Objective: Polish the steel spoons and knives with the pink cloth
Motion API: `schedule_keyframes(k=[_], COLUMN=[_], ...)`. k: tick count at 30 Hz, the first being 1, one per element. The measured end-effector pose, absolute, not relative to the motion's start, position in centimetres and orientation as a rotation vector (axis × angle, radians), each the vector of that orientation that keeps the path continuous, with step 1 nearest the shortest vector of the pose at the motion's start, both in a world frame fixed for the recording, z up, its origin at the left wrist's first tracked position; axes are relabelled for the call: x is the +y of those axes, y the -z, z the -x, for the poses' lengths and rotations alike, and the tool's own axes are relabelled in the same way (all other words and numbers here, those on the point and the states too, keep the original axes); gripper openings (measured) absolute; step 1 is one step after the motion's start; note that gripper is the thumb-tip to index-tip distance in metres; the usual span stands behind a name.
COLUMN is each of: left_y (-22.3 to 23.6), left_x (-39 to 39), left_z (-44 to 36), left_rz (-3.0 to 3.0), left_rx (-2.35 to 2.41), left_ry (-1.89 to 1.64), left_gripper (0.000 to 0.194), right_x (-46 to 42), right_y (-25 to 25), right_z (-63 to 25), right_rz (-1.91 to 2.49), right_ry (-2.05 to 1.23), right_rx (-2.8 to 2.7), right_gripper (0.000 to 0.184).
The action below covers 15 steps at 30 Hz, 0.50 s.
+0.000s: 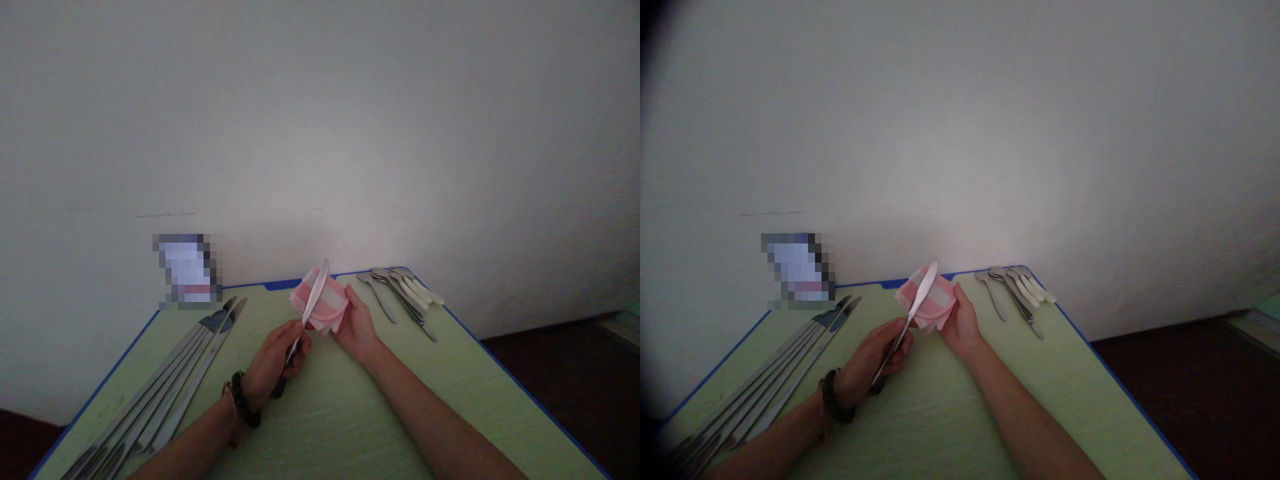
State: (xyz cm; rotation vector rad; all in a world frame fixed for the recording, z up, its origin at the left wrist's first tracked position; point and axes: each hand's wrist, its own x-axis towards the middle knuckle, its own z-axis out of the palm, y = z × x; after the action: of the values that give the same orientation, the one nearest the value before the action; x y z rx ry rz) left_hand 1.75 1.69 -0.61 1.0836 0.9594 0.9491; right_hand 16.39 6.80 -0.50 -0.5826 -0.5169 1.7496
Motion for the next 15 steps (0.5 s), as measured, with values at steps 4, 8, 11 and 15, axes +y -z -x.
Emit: schedule_keyframes(k=[4, 8, 11, 15], left_y=[0.72, 0.60, 0.60, 0.95], left_x=[2.08, 1.94, 1.70, 1.64], left_z=[-1.61, -1.81, -2.07, -2.24], left_rz=[-0.902, -0.913, -1.001, -1.140], left_rx=[0.844, 0.859, 0.871, 0.925], left_ry=[-1.103, -1.187, -1.200, -1.132], left_gripper=[0.026, 0.034, 0.036, 0.035], right_x=[6.81, 6.76, 6.77, 6.70], right_y=[0.30, 0.25, 0.43, 0.68], right_z=[-16.30, -16.30, -16.36, -16.37], right_rz=[0.532, 0.517, 0.515, 0.519], right_ry=[-1.754, -1.768, -1.773, -1.801], right_rx=[-0.449, -0.467, -0.502, -0.513], right_gripper=[0.039, 0.040, 0.041, 0.037])
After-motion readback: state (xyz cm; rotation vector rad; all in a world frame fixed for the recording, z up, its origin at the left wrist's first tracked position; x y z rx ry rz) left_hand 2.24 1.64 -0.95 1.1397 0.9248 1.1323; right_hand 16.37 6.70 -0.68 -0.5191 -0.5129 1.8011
